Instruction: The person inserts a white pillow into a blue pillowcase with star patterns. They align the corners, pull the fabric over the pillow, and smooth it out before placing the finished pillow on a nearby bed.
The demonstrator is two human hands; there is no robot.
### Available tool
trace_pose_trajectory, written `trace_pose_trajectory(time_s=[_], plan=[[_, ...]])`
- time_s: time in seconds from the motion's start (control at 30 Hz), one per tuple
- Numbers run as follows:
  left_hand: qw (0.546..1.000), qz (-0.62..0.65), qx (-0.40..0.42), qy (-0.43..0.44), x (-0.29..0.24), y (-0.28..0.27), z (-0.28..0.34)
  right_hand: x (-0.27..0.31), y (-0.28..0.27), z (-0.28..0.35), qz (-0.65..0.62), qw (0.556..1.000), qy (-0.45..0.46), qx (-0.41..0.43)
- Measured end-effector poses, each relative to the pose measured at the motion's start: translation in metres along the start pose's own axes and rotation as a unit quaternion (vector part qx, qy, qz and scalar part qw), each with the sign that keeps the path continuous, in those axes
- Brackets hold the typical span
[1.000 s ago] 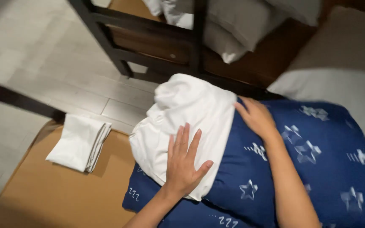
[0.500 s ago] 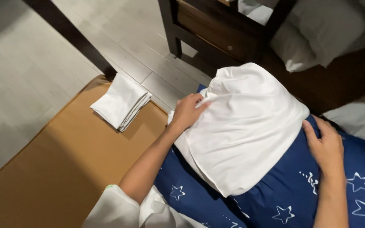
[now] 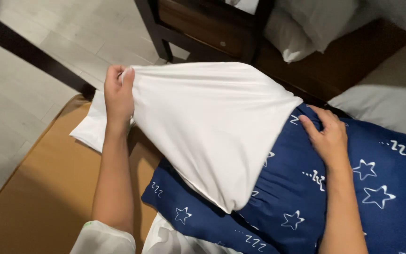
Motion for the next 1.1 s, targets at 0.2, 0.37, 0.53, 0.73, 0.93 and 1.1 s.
trace_pose_trajectory(time_s=[0.2,0.37,0.53,0.73,0.93,1.1], plan=[[0.984,-0.154,-0.001,-0.089,0.027,0.000,0.038,-0.019,-0.002,0.002,0.012,0.999,0.032,-0.003],[0.910,-0.112,0.276,-0.290,0.103,-0.032,0.071,-0.030,0.006,0.002,0.016,0.999,0.027,0.012],[0.945,0.277,0.058,-0.165,0.080,-0.089,0.064,-0.005,0.003,0.000,0.007,1.000,0.019,0.016],[0.929,-0.200,0.182,-0.251,0.087,-0.067,0.062,-0.019,0.004,-0.002,0.021,0.998,0.053,0.033],[0.937,-0.206,0.202,-0.195,0.047,-0.001,0.064,0.007,-0.041,-0.009,-0.078,0.995,0.062,-0.019],[0.957,-0.171,0.202,-0.116,0.026,0.051,0.031,0.039,-0.142,-0.006,0.126,0.957,-0.166,-0.200]])
Point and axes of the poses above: each hand's wrist, its own z-axis away from the middle knuckle, its own y-axis out of the palm, x = y × z, the point moved 4 cm from there along -z, towards the middle knuckle, and after that the axes turned 1 degree about x, right-handed, at the moved point
